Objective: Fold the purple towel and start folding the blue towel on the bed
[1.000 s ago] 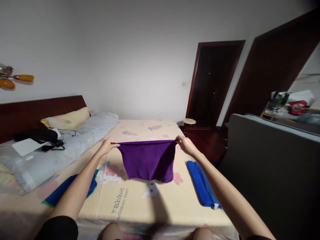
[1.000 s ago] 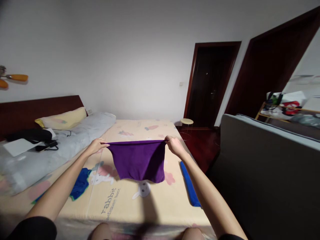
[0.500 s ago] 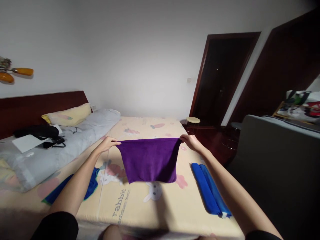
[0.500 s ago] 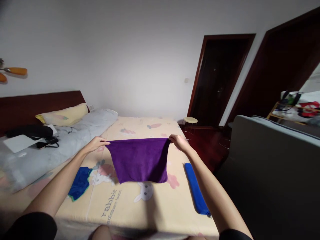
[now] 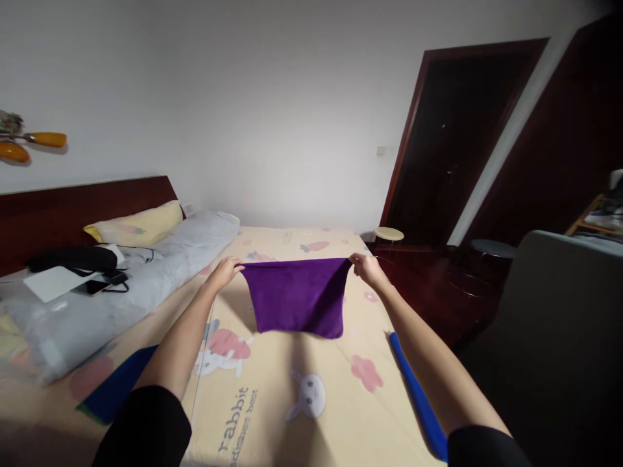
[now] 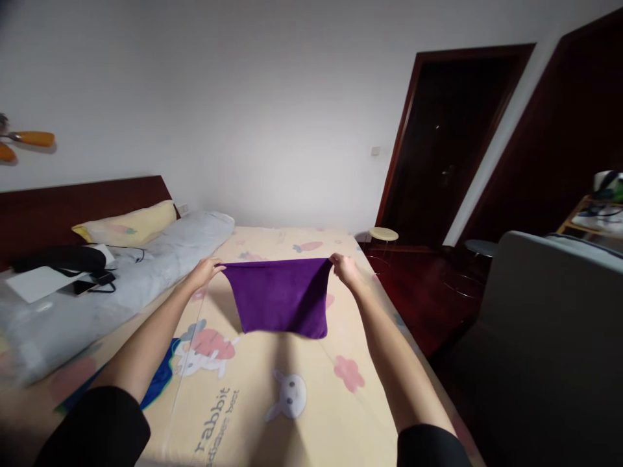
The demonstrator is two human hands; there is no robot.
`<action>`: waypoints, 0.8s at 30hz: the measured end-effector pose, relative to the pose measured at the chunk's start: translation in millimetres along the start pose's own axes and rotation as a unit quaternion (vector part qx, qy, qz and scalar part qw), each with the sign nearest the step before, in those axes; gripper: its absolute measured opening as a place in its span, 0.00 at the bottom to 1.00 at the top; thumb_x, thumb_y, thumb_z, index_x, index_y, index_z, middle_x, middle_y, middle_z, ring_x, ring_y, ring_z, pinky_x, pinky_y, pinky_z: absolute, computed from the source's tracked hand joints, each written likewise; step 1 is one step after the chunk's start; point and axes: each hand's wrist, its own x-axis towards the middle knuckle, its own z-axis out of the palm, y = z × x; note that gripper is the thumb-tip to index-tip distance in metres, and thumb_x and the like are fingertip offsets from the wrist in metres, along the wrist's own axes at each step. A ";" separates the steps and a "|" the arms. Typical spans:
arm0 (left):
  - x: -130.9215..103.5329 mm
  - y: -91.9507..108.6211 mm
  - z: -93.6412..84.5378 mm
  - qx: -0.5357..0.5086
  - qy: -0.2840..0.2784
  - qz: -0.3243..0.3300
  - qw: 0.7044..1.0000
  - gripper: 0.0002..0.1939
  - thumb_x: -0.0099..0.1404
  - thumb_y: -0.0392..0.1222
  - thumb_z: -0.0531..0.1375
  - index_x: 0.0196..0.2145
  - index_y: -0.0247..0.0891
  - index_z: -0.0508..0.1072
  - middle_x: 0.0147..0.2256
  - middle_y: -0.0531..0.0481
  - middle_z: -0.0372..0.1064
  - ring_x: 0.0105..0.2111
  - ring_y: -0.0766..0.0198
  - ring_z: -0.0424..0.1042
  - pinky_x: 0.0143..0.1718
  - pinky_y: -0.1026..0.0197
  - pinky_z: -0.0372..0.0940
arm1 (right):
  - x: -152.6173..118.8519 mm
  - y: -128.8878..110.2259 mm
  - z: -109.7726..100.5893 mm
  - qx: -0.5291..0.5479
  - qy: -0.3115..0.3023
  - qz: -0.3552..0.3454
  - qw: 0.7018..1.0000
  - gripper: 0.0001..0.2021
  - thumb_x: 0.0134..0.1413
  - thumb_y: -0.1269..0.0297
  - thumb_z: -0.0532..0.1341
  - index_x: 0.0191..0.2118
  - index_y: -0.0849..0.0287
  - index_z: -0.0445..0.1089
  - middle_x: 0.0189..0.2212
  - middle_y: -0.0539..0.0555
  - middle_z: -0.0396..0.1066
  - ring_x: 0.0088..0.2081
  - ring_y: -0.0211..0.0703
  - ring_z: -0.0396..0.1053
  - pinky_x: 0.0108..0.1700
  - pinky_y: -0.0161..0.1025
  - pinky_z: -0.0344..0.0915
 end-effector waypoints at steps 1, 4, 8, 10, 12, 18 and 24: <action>2.1 -0.3 -0.6 0.011 0.014 0.005 1.000 0.15 0.65 0.49 0.55 0.32 0.38 0.76 0.33 0.45 0.73 0.38 0.56 0.68 0.44 0.58 0.59 | 1.9 -1.2 -0.6 0.005 0.014 0.002 1.000 0.17 0.64 0.61 0.46 0.38 0.60 0.71 0.19 0.49 0.70 0.24 0.37 0.66 0.32 0.32 0.61; -4.9 -0.4 -3.3 0.043 0.037 0.030 0.998 0.15 0.67 0.48 0.51 0.38 0.38 0.75 0.37 0.43 0.72 0.42 0.55 0.66 0.48 0.54 0.59 | -2.6 -2.3 -4.1 0.017 0.047 -0.003 0.999 0.18 0.64 0.59 0.45 0.44 0.60 0.70 0.23 0.52 0.72 0.27 0.38 0.68 0.34 0.33 0.62; -50.5 2.3 7.5 0.086 0.011 0.064 0.994 0.15 0.69 0.44 0.49 0.41 0.38 0.73 0.40 0.43 0.71 0.44 0.54 0.65 0.50 0.51 0.57 | -41.6 8.4 2.0 0.022 0.032 -0.020 0.999 0.17 0.63 0.59 0.47 0.46 0.58 0.70 0.27 0.53 0.73 0.30 0.40 0.70 0.36 0.34 0.63; -89.5 6.4 25.8 0.109 -0.023 0.076 0.991 0.14 0.69 0.42 0.48 0.40 0.38 0.73 0.40 0.43 0.71 0.45 0.54 0.65 0.51 0.50 0.57 | -78.4 19.2 15.6 0.018 0.007 -0.024 1.000 0.16 0.62 0.60 0.49 0.46 0.58 0.71 0.29 0.54 0.74 0.32 0.42 0.70 0.38 0.36 0.64; -137.1 13.2 53.3 0.130 -0.067 0.084 0.986 0.15 0.69 0.37 0.48 0.38 0.39 0.74 0.39 0.44 0.72 0.44 0.55 0.66 0.51 0.49 0.57 | -125.5 31.5 36.6 0.013 -0.025 -0.022 0.999 0.16 0.60 0.61 0.49 0.44 0.58 0.72 0.30 0.56 0.75 0.33 0.44 0.71 0.39 0.38 0.64; -282.1 39.0 148.4 0.174 -0.181 0.071 0.965 0.15 0.63 0.28 0.51 0.34 0.42 0.75 0.36 0.50 0.74 0.43 0.58 0.70 0.53 0.48 0.58 | -280.0 58.2 113.6 0.007 -0.146 0.015 0.989 0.17 0.57 0.67 0.47 0.35 0.54 0.74 0.29 0.54 0.77 0.32 0.47 0.75 0.35 0.39 0.65; -347.3 45.6 179.4 0.188 -0.232 0.044 0.953 0.12 0.63 0.30 0.53 0.34 0.42 0.75 0.39 0.48 0.74 0.44 0.56 0.70 0.51 0.47 0.60 | -361.7 70.4 144.8 -0.003 -0.194 0.061 0.979 0.16 0.54 0.68 0.47 0.33 0.53 0.73 0.29 0.55 0.78 0.33 0.51 0.76 0.35 0.41 0.66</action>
